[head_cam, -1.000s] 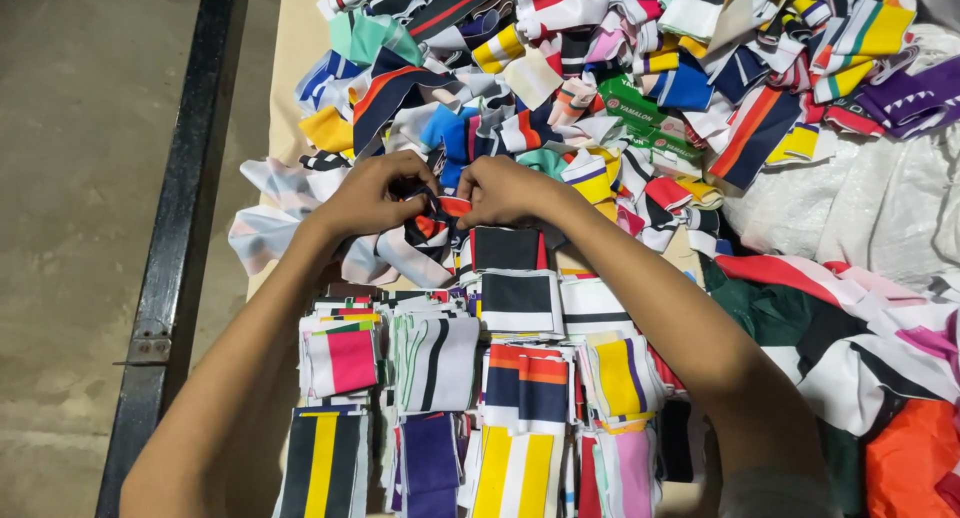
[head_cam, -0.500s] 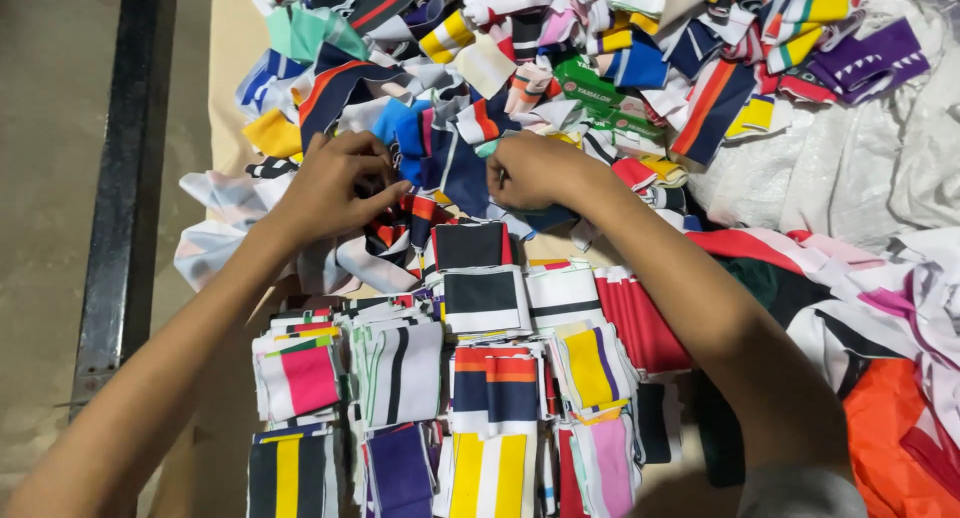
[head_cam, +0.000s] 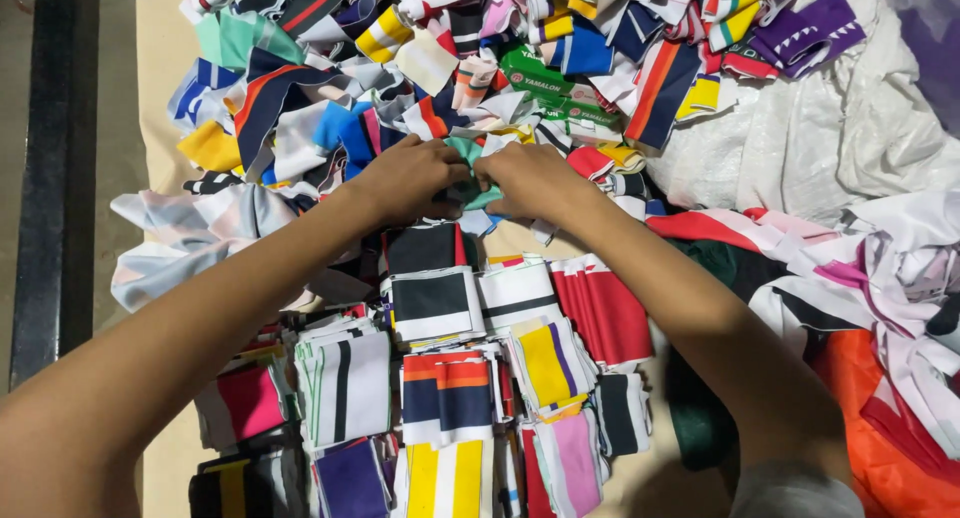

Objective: Folding and stacking small fabric scraps into organized piles on a work surface in a sewing factory.

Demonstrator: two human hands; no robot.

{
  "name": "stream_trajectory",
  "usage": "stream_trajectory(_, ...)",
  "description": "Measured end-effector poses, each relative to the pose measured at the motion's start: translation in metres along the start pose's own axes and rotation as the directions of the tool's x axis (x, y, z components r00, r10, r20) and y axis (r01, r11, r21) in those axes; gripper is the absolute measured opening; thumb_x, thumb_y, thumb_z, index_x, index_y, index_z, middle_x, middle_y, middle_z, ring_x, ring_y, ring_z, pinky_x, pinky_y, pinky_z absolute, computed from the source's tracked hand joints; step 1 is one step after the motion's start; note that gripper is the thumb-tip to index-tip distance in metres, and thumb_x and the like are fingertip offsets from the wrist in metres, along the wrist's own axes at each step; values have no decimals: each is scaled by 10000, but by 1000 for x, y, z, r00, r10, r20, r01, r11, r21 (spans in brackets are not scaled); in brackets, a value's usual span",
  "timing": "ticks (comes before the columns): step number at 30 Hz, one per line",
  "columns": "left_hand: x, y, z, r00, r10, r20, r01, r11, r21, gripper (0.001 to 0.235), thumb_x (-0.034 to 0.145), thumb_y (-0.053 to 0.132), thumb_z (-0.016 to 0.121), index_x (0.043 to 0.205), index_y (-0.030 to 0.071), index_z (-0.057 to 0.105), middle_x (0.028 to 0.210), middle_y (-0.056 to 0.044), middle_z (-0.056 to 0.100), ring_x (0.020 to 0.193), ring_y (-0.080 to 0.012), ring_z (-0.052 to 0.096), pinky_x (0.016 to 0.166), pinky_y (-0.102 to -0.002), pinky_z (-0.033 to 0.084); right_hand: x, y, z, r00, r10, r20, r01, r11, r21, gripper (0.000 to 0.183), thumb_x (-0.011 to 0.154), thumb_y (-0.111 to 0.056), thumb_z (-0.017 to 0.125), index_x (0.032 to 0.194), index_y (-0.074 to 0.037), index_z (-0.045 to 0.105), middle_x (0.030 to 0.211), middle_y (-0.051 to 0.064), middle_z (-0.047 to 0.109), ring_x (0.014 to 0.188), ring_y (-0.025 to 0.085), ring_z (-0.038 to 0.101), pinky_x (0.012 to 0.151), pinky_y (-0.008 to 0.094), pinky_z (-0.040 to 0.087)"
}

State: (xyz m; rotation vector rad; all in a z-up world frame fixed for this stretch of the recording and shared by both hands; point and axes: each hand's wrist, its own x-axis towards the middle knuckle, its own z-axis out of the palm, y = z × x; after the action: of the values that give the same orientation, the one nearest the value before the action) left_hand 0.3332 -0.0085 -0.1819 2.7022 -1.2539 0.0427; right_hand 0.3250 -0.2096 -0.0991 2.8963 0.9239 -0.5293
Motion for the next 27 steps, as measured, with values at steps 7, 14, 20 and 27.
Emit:
stream_trajectory(7, -5, 6, -39, 992, -124, -5, 118, 951, -285, 540, 866, 571, 754, 1232, 179, 693, 1224, -107, 679, 1210, -328, 629, 961, -493, 470, -34, -10, -40, 984, -19, -175, 59, 973, 222, 156, 900, -199, 688, 997, -96, 755, 1034, 196, 741, 1000, 469, 697, 834, 574, 560)
stream_trajectory(14, -24, 46, -98, 971, -174, -164, -14, 646, -763, 199, 934, 222, 767, 1080, 87, 752, 1094, -119, 767, 1078, -323, 716, 956, -470, 524, -71, -18, -56, 781, -144, -608, 436, 822, 366, 83, 936, -34, 669, 986, -32, 735, 944, 178, 712, 894, 385, 717, 791, 438, 574)
stream_trajectory(20, -35, 72, -115, 992, -91, -92, -56, 343, -938, 231, 1011, 270, 617, 1072, 62, 698, 929, -22, 745, 793, -116, 722, 700, -239, 581, -110, -35, -86, 680, 94, -727, 464, 713, 526, 80, 1069, -75, 597, 1051, -22, 654, 873, 54, 603, 756, 115, 549, 641, 239, 486)
stream_trajectory(27, -60, 122, -139, 971, -207, -119, -43, 339, -940, 340, 1096, 303, 458, 975, 92, 696, 830, 36, 616, 734, -41, 512, 663, -219, 409, -141, -41, -97, 504, 221, -835, 507, 708, 492, 129, 1101, -102, 587, 1075, 5, 654, 804, 43, 579, 693, 90, 507, 574, 224, 441)
